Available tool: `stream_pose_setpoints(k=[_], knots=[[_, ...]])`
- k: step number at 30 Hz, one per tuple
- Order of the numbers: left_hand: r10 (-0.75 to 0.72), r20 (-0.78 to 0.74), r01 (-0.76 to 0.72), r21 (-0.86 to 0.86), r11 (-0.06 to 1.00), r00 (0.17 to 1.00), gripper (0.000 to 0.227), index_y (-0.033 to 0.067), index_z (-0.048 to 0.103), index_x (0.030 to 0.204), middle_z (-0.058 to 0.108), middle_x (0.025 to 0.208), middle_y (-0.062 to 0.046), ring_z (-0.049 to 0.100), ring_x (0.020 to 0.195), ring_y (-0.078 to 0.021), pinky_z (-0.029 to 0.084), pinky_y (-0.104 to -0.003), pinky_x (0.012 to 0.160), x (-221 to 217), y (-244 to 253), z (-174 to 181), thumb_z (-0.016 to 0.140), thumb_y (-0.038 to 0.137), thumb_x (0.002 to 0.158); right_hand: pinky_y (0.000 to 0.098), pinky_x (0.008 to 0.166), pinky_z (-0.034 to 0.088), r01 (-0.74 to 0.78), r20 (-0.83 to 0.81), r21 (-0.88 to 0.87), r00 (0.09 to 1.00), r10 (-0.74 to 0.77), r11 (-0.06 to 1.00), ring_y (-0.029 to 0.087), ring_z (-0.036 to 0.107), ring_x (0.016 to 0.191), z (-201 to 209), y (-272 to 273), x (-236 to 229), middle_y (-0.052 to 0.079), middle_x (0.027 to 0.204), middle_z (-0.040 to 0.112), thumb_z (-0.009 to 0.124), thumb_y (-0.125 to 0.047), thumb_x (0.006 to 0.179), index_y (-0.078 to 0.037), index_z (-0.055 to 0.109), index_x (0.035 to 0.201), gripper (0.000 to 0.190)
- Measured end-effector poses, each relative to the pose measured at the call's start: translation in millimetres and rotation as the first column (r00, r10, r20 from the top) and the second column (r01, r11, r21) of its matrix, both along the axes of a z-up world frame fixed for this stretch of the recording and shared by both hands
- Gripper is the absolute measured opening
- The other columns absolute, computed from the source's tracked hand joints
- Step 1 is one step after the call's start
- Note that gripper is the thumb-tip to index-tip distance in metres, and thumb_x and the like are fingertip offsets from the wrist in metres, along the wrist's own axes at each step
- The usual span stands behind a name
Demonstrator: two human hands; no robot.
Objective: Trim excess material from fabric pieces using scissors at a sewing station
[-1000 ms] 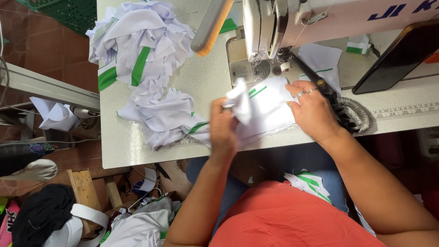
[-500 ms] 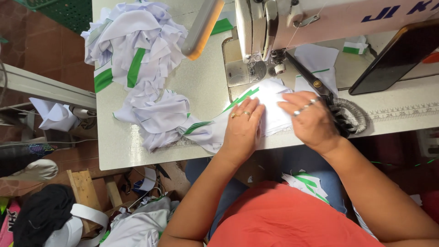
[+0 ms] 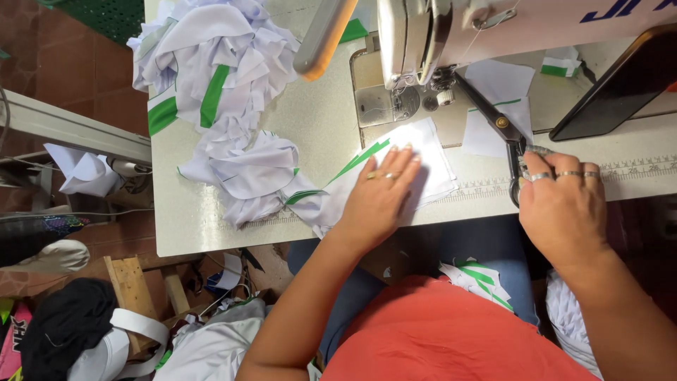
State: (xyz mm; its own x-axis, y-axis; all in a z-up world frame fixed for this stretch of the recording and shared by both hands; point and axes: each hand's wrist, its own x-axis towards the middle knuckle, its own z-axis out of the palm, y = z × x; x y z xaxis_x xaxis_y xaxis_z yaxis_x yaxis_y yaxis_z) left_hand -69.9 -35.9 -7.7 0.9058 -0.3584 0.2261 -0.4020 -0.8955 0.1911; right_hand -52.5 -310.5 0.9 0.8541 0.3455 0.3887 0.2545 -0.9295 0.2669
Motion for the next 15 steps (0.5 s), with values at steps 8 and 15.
stream_pose_setpoints(k=[8, 15], knots=[[0.109, -0.065, -0.096, 0.170, 0.981, 0.992, 0.072, 0.0138, 0.033, 0.144, 0.026, 0.153, -0.008, 0.023, 0.141, -0.0315, 0.021, -0.057, 0.109, 18, -2, 0, 0.043, 0.059, 0.089, 0.0367, 0.071, 0.043, 0.043, -0.040, -0.094, 0.998, -0.047, 0.995, 0.025, 0.062, 0.077, -6, -8, 5, 0.003, 0.097, 0.065, 0.056, -0.022, 0.075, -0.024, 0.062, 0.136, 0.062], [0.040, -0.147, -0.051, -0.068, 0.996, 0.988, 0.061, 0.0061, 0.035, 0.141, 0.026, 0.152, -0.015, 0.023, 0.141, -0.0346, 0.020, -0.054, 0.111, 2, 13, 16, 0.041, 0.045, 0.094, 0.0413, 0.087, 0.042, 0.306, -0.719, 0.359, 0.692, 0.053, 0.882, 0.033, 0.065, 0.093, 70, -32, 1, 0.017, 0.104, 0.068, 0.055, -0.012, 0.075, -0.014, 0.050, 0.139, 0.065]])
